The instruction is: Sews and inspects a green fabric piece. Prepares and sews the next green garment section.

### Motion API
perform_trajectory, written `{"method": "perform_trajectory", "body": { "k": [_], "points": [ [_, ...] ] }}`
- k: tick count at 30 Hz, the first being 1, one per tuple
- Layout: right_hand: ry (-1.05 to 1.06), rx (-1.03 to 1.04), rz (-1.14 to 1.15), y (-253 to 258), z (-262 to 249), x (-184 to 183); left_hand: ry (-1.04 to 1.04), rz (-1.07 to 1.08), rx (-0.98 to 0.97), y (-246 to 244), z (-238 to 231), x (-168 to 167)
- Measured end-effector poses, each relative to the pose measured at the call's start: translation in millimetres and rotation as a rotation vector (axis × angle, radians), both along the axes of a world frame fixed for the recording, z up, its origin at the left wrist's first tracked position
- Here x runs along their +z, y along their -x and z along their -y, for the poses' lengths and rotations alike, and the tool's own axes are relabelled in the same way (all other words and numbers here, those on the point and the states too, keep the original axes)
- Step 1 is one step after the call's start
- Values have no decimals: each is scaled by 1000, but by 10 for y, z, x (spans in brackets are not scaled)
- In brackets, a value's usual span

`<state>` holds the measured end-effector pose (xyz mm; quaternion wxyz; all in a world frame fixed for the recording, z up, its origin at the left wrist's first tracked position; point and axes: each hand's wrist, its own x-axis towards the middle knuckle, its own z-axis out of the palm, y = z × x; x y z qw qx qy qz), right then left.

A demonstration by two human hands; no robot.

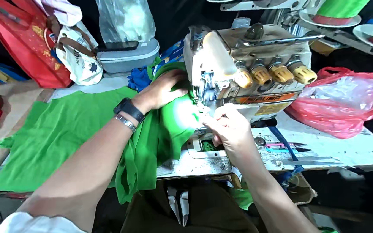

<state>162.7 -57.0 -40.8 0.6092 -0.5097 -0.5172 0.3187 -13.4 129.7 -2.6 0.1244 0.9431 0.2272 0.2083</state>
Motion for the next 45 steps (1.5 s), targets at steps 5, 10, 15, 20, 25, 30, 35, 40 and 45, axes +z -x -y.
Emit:
{"method": "perform_trajectory", "body": {
  "k": [5,10,15,20,25,30,35,40,45],
  "points": [
    [31,68,35,35,222,-45,-44,-46,2,-50,-199,103],
    [8,-13,154,48,355,-18,-163,-49,131,102,-163,123],
    [-288,-5,482,30,391,23,-199,10,258,752,426,115],
    [-531,189,750,160,209,101,-303,56,60,931,1503,43],
    [-605,582,827,49,304,47,-129,235,-152,560,2262,-35],
    [-549,386,983,-665,276,-28,131,196,-108,31,2232,-217],
    [-498,227,885,-983,190,126,-27,260,-116,-292,1776,-80],
    [-183,427,261,-783,385,100,13,337,-125,-154,1663,245],
    [-107,345,52,-488,472,361,129,243,-198,212,1482,341]
  ]
}}
